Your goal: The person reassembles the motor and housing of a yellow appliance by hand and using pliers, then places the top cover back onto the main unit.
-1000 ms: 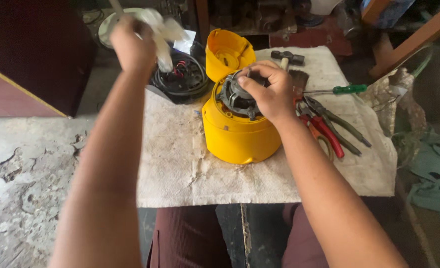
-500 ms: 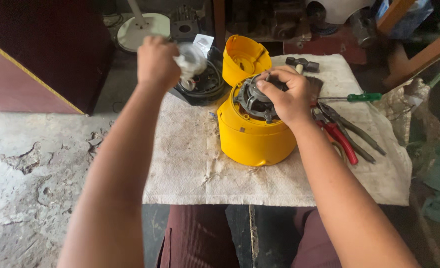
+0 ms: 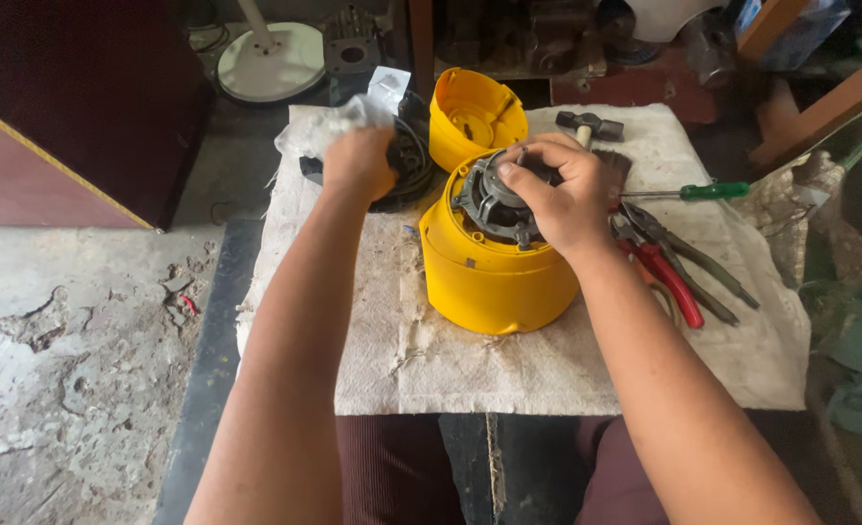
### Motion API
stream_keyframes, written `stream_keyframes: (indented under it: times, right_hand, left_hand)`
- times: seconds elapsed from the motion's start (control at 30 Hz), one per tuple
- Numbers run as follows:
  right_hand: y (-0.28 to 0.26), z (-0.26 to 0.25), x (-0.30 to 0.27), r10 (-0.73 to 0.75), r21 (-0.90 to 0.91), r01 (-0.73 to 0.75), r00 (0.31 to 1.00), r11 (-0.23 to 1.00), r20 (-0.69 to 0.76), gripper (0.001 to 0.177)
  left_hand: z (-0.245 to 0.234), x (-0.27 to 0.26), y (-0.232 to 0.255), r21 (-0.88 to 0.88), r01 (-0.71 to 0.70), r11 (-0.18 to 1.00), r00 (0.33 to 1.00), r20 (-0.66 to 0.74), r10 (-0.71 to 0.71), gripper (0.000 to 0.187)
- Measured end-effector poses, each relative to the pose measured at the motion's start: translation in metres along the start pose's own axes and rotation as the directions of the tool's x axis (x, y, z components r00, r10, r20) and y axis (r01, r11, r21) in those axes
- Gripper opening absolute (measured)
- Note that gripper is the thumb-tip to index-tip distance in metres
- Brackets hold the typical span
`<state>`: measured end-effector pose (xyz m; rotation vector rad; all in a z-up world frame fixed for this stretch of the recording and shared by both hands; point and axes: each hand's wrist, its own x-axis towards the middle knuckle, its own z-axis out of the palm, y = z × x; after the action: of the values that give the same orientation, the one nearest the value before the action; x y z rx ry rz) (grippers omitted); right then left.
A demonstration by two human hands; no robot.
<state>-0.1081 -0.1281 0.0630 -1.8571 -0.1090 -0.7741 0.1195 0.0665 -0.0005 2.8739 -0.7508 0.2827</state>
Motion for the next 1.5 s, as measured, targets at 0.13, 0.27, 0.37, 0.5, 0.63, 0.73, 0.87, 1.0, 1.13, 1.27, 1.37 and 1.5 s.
stream_keyframes:
  times: [0.13, 0.27, 0.37, 0.5, 0.63, 0.73, 0.87, 1.0, 1.13, 1.27, 1.37, 1.5]
  right_hand:
    - [-0.001, 0.000, -0.002, 0.006, -0.012, -0.006, 1.000, 1.000, -0.012, 0.013]
    - [-0.003, 0.001, 0.000, -0.029, -0.020, 0.029, 0.999, 0.999, -0.017, 0.012]
    - [0.001, -0.001, -0.002, -0.037, -0.034, 0.036, 0.999, 0.999, -0.019, 0.011]
    - [0.005, 0.001, -0.001, -0.047, 0.003, 0.047, 0.999, 0.999, -0.013, 0.010]
    - [0.003, 0.002, 0.000, -0.022, 0.008, 0.022, 0.999, 1.000, -0.023, 0.010]
    - [0.001, 0.002, -0.001, -0.036, -0.043, 0.035, 0.999, 0.998, -0.028, 0.009]
    - [-0.001, 0.001, 0.000, -0.018, 0.000, 0.018, 1.000, 1.000, -0.009, 0.008]
    - [-0.001, 0.002, -0.001, -0.023, -0.030, 0.022, 1.000, 0.999, -0.012, 0.008]
    - [-0.002, 0.000, 0.000, 0.003, -0.030, -0.003, 1.000, 1.000, -0.022, 0.009]
    - [-0.003, 0.002, 0.000, -0.014, -0.018, 0.013, 1.000, 1.000, -0.022, 0.009]
    - [-0.003, 0.002, 0.001, -0.028, -0.036, 0.027, 0.999, 0.999, -0.030, 0.009]
    - [-0.003, 0.002, 0.001, -0.010, -0.037, 0.008, 0.999, 0.999, -0.035, 0.010]
  left_hand:
    - [-0.005, -0.005, -0.020, 0.159, 0.059, 0.985, 0.918, -0.397, 0.009, 0.081]
    - [-0.017, -0.013, -0.049, -0.200, 0.235, 0.951, 0.962, -0.095, -0.258, 0.041]
    - [-0.027, -0.020, -0.067, -0.315, 0.259, 0.913, 0.896, -0.276, -0.349, 0.028]
    - [-0.051, -0.027, -0.081, -0.159, 0.197, 0.967, 0.767, -0.589, -0.253, 0.033]
    - [-0.065, -0.025, -0.062, 0.186, -0.082, 0.979, 0.777, -0.603, 0.179, 0.045]
    - [-0.050, -0.014, -0.027, 0.063, -0.129, 0.990, 0.965, -0.223, 0.140, 0.030]
    - [-0.016, -0.003, 0.008, -0.143, -0.027, 0.989, 1.000, -0.013, 0.025, 0.032]
    - [0.005, 0.000, 0.021, -0.150, 0.125, 0.981, 0.989, 0.099, -0.111, 0.029]
    - [0.011, 0.003, 0.023, -0.180, 0.105, 0.978, 0.994, 0.053, -0.097, 0.033]
    - [0.013, 0.006, 0.017, -0.254, 0.185, 0.949, 0.977, 0.147, -0.152, 0.024]
    - [0.016, 0.002, 0.013, -0.403, 0.160, 0.901, 0.986, 0.021, -0.165, 0.020]
    - [0.009, 0.010, 0.007, -0.818, 0.041, 0.574, 0.947, -0.152, -0.284, 0.017]
